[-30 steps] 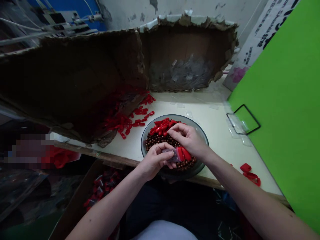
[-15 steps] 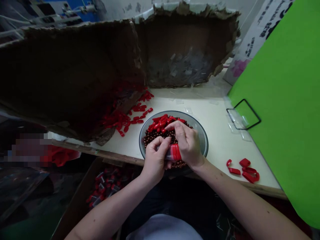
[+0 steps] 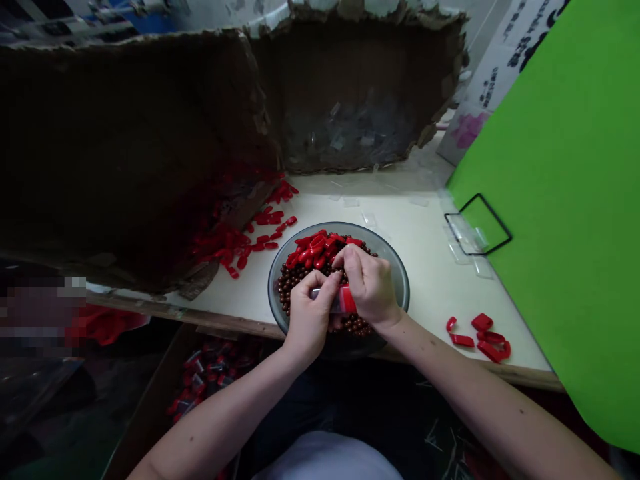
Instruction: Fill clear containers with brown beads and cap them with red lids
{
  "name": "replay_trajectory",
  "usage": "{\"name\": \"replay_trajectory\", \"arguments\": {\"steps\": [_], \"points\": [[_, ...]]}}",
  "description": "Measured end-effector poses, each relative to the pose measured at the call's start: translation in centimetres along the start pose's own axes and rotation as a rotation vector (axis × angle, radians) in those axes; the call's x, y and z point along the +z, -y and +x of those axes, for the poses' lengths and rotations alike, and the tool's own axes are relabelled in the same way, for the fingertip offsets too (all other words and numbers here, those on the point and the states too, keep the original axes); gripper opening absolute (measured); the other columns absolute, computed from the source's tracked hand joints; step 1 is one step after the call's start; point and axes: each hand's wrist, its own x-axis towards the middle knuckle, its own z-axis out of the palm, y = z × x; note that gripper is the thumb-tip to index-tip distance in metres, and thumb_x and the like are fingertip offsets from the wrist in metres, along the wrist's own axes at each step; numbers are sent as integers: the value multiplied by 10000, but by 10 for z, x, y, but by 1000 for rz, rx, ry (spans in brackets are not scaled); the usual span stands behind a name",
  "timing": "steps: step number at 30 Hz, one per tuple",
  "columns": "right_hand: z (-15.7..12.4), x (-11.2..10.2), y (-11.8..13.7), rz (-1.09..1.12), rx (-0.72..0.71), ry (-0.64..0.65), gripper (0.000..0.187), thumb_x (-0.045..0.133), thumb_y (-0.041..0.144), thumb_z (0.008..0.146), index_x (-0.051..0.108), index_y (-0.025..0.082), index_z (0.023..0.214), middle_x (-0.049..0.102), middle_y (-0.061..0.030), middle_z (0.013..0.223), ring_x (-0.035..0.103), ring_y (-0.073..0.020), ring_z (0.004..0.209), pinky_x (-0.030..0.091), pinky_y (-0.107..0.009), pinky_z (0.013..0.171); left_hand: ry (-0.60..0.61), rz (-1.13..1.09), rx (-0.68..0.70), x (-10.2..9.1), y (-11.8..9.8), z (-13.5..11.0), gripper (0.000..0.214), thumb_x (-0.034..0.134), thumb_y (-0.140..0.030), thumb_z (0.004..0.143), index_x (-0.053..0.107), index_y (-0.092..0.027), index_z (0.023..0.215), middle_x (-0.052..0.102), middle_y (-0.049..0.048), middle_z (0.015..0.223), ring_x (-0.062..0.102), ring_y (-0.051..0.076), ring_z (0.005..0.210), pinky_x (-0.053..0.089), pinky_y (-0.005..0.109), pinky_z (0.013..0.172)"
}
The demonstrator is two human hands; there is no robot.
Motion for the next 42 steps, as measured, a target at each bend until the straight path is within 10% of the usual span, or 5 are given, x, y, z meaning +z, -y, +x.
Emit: {"name": "replay_trajectory", "arguments": {"steps": [12, 28, 42], "points": [[34, -28, 31, 732, 489, 158, 418, 423, 542, 890, 656, 202, 819, 543, -3, 663, 512, -134, 596, 432, -270, 598, 211, -22, -119, 0, -54, 5, 435, 619, -562, 759, 418, -191, 650, 495, -60, 416, 417, 65, 282, 260, 144, 268], [20, -23, 53, 667, 316, 50, 432, 342, 442, 963, 687, 200, 870, 531, -2, 660, 498, -135, 619, 406, -271, 628, 95, 83, -94, 12, -68, -18, 388, 611, -488, 801, 412, -195, 643, 446, -82, 392, 431, 75, 284, 310, 160, 281], [21, -10, 45, 967, 590, 60, 390, 478, 496, 869, 694, 188, 766, 474, 18, 597, 428, -113, 535, 370, -247, 537, 230, 2, -270, 3, -57, -4, 402, 607, -555, 772, 436, -198, 703, 533, -42, 402, 419, 86, 263, 258, 151, 256]]}}
